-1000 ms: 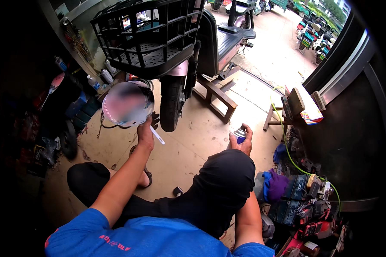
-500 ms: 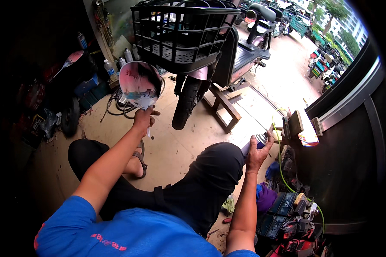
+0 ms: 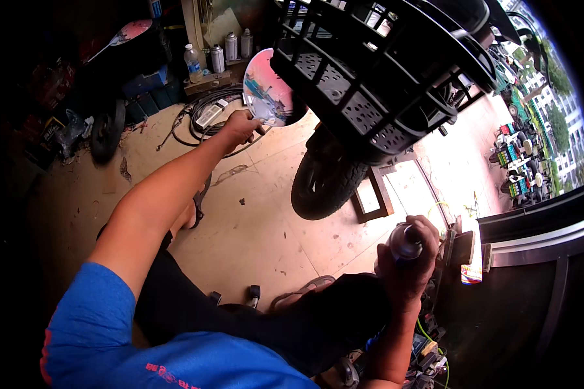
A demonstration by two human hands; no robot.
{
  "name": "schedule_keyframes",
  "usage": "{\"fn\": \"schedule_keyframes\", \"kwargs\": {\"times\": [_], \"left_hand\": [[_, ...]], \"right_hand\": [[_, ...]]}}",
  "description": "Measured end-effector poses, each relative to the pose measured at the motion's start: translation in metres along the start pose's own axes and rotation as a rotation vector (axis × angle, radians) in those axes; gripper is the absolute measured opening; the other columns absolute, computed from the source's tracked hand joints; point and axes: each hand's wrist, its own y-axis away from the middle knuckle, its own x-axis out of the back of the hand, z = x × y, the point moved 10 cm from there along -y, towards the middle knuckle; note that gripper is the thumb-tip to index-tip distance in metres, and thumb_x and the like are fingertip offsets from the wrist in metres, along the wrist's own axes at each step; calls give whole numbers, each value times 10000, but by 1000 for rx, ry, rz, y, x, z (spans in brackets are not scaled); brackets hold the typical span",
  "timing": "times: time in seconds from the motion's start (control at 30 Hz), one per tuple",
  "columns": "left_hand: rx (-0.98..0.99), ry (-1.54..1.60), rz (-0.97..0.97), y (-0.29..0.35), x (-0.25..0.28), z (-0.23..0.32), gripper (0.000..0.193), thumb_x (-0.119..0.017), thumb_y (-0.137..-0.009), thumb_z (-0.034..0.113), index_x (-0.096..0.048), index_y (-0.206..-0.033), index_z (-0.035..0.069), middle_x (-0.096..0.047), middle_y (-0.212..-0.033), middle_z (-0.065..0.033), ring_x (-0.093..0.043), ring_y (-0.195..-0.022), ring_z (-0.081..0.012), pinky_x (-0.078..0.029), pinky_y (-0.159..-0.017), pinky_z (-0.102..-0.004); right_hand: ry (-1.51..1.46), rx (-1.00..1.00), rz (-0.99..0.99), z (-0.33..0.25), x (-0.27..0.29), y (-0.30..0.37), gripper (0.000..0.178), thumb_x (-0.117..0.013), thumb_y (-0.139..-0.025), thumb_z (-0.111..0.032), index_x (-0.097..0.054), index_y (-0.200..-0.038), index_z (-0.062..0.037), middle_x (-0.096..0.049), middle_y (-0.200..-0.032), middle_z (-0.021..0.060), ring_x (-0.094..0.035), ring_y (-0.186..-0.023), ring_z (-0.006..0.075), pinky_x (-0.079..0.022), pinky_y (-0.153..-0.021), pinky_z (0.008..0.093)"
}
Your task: The person sprays liquid from a can onto the front and rear wheel components of a scooter while holding a hand fan to block overspray from the tire.
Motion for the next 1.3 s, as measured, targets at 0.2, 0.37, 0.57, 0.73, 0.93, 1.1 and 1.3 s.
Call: {"fn": "schedule_keyframes", "kwargs": {"times": [0.2,0.37,0.57,0.73,0.93,1.1,1.3], "left_hand": [[-157,-271,-386,-71,-41,5,199,-722,-1038,219,-771,-1060,27,-791,-848,-52,-616,-596,-133,-518,-552,-331],[-162,-387,-618,-103,-43,10,167,-732,-1037,201,-799,-1099,61,-779,-838,2,-631,-659,-106,-537,-610,-316],[-199,-333,-859,-157,-46,6,177,-759,-1020,186,-835,-1144,85,-806,-888,-9,-675,-719,-112,-564,-680,-301],[-162,-398,-1033,-185,-70,-3,170,-756,-1041,186,-816,-1159,79,-803,-911,-7,-680,-742,-103,-561,-681,-298],[-113,-208,-1098,-192,-113,-29,145,-709,-1080,218,-791,-1109,101,-796,-933,-8,-652,-732,-111,-512,-674,-287],[-18,-8,-1118,-175,-125,-65,157,-691,-1102,214,-764,-1096,76,-774,-911,-18,-616,-701,-106,-500,-652,-280],[-23,103,-1115,-158,-126,-76,149,-688,-1107,196,-775,-1105,76,-774,-890,-14,-614,-689,-96,-520,-646,-271]], "right_hand": [[4,12,-503,-8,-112,-29,816,-958,-695,-42,-552,-1397,-135,-659,-1321,220,-711,-1115,406,-618,-889,491],[74,-207,-609,6,-139,-51,734,-974,-655,-75,-611,-1291,-135,-715,-1195,181,-724,-1085,412,-612,-879,483],[-51,-518,-391,4,-111,-38,700,-904,-800,-75,-567,-1413,-51,-640,-1350,210,-671,-1212,328,-535,-1051,451],[53,-601,-392,-26,-172,-55,731,-897,-803,-55,-540,-1441,-35,-617,-1329,244,-665,-1154,384,-545,-997,462],[34,-1042,-98,-22,-253,-18,705,-798,-956,-74,-451,-1570,-50,-649,-1246,143,-657,-1103,221,-555,-983,390],[129,-1073,154,5,-315,-19,668,-825,-955,-125,-514,-1543,-60,-682,-1204,124,-684,-1064,220,-559,-999,371],[578,-737,221,24,-365,-58,624,-817,-932,-113,-545,-1486,-29,-621,-1319,209,-641,-1172,396,-535,-1043,472]]}}
